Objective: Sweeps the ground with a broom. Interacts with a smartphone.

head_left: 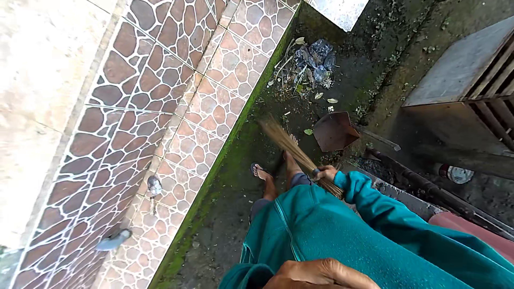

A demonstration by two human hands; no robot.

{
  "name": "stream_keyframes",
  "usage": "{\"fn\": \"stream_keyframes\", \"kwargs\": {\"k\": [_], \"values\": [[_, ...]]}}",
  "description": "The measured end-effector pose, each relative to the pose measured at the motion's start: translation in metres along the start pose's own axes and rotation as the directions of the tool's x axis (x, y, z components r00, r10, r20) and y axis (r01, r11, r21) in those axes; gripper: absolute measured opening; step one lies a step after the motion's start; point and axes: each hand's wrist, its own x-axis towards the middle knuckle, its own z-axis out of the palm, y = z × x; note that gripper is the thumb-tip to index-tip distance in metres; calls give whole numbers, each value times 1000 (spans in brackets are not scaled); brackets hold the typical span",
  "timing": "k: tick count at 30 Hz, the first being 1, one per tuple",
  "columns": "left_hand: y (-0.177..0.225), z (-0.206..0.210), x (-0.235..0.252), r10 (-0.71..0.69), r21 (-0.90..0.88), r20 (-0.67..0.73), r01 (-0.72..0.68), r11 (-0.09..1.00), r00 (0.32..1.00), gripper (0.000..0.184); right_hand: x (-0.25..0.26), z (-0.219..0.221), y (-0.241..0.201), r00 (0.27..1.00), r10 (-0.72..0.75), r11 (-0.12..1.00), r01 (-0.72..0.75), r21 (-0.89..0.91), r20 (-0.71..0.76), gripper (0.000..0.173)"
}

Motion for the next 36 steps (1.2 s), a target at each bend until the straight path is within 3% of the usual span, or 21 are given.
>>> {"fn": "stream_keyframes", "kwargs": {"k": [3,5,8,11,13,14,15,16,18,20,22,23,26,30,32,36], "values": [[-3,-3,0,-23,-23,3,24,999,1000,99,40,10,3,996,61,982,-50,-180,58,30],[0,-1,1,-34,7,-22,34,999,999,100,48,-4,-13,997,78,978,-79,-192,-13,33],[3,2,-5,-36,5,-65,37,999,997,98,38,-31,-36,969,72,997,-75,-2,-237,32],[-1,4,-17,38,-76,-48,-42,996,998,101,17,-44,-26,930,13,986,48,158,-368,30],[3,6,-29,84,-69,-42,-87,994,996,102,-7,-44,-10,936,-65,916,193,352,-346,18],[5,6,-38,107,-67,-33,-109,992,994,102,-15,-47,1,956,-124,847,242,473,-266,17],[4,4,-50,117,-66,-25,-119,991,993,103,-20,-49,10,962,-176,821,260,508,-207,20],[2,2,-67,119,-56,-48,-121,991,992,109,-24,-49,16,951,-188,864,279,419,-244,18],[-13,-9,-111,144,-67,-118,-153,986,982,124,-38,-30,7,912,-179,955,250,157,-369,28],[-15,-11,-135,222,-74,-132,-233,970,966,125,-49,4,-10,894,-186,909,314,275,-409,20],[-14,-8,-149,316,-96,-64,-321,942,947,112,-52,24,-21,890,-177,830,365,422,-420,12],[-15,-8,-158,320,-122,-45,-323,938,946,105,-56,33,-28,867,-161,858,359,368,-472,16],[21,12,-177,180,-35,-215,-192,981,960,102,-72,74,-57,804,-200,857,421,298,-559,25],[31,0,-197,303,-115,-62,-309,944,951,100,-90,106,-100,734,-278,720,586,372,-620,24],[45,-1,-196,326,-142,-117,-340,930,938,97,-91,120,-124,707,-341,688,637,348,-619,27],[54,-38,-191,477,-55,-233,-501,864,848,86,-93,164,-193,667,-395,660,684,311,-632,27]]}}
